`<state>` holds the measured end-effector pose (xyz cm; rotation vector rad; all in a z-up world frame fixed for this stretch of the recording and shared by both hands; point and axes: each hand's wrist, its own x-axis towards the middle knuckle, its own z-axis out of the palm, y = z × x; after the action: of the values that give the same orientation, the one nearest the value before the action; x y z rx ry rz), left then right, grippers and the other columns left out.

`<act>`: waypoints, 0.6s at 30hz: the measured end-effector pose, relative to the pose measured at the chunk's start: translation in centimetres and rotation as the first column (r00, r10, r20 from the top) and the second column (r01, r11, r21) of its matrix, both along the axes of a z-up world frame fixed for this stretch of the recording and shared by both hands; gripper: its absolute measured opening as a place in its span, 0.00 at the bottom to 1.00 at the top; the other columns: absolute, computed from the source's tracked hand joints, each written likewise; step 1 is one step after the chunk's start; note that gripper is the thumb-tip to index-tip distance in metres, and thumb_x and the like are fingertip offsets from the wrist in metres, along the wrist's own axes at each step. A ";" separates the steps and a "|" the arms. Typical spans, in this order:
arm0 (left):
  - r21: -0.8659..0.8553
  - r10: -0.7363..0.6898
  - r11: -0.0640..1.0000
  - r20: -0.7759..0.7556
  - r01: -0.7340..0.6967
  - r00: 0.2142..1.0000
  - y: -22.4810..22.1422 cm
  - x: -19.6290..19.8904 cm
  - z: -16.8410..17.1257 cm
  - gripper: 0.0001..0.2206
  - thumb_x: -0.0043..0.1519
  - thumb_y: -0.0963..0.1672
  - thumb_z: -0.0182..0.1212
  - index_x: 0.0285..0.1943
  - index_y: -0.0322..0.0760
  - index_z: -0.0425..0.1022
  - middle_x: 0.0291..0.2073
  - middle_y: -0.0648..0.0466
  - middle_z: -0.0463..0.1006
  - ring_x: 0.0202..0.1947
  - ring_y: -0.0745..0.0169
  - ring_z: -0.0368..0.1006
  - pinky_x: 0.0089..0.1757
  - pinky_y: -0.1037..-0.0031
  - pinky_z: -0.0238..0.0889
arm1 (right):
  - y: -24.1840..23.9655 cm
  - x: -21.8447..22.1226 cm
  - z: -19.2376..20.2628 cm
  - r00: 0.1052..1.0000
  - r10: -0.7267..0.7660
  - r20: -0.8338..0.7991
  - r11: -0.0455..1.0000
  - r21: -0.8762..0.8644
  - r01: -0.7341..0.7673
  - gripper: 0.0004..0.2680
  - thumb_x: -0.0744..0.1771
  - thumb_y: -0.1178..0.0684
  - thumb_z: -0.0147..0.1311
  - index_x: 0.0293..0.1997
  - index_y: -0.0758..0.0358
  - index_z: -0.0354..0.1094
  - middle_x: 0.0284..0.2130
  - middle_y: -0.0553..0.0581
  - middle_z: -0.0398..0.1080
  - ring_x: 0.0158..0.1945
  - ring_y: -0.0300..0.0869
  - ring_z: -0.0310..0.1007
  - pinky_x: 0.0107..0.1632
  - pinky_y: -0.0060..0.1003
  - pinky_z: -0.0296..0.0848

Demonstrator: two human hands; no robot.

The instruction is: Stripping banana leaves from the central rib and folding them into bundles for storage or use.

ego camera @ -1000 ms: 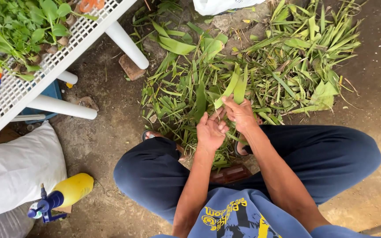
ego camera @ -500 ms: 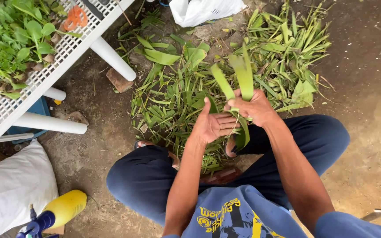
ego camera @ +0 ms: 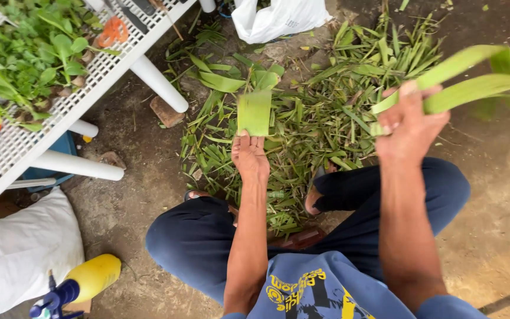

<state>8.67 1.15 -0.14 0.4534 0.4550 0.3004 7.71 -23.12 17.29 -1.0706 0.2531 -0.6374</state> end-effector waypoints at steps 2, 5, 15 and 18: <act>0.006 -0.032 0.999 0.202 0.032 0.979 0.9 -0.6 2.4 0.06 0.65 0.38 0.61 0.47 0.28 0.70 0.44 0.44 0.79 0.44 0.56 0.79 0.51 0.69 0.74 | -0.1 0.2 1.2 0.987 0.145 0.074 0.987 0.055 -0.149 0.09 0.67 0.56 0.62 0.41 0.63 0.61 0.25 0.55 0.68 0.15 0.29 0.48 0.18 0.26 0.51; 0.019 -0.080 0.997 0.290 0.078 0.954 1.2 -0.8 4.0 0.19 0.63 0.36 0.63 0.63 0.25 0.68 0.51 0.42 0.80 0.49 0.54 0.79 0.57 0.67 0.71 | 1.3 1.0 -0.6 0.961 0.277 -0.002 0.955 0.109 -0.275 0.07 0.65 0.63 0.54 0.45 0.60 0.64 0.22 0.52 0.69 0.12 0.32 0.53 0.14 0.28 0.50; -0.092 0.044 0.995 0.223 -0.024 0.974 0.5 -1.3 3.0 0.16 0.62 0.36 0.63 0.60 0.37 0.74 0.49 0.39 0.81 0.52 0.48 0.78 0.57 0.55 0.71 | 13.8 -0.7 -6.5 0.840 0.510 0.182 0.687 0.501 -0.526 0.08 0.63 0.64 0.46 0.41 0.54 0.62 0.26 0.54 0.73 0.28 0.41 0.73 0.32 0.32 0.74; -0.062 0.052 0.997 0.147 -0.043 0.988 0.2 -1.6 0.2 0.16 0.63 0.37 0.62 0.60 0.37 0.74 0.48 0.40 0.81 0.51 0.47 0.79 0.56 0.54 0.71 | 17.3 -2.7 -6.2 0.863 0.483 0.148 0.762 0.415 -0.498 0.04 0.67 0.61 0.46 0.40 0.54 0.61 0.25 0.52 0.71 0.23 0.36 0.70 0.25 0.28 0.70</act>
<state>7.11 1.40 0.10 0.3604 0.3282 0.3637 5.06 -5.79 11.06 -0.6388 0.0697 -0.1027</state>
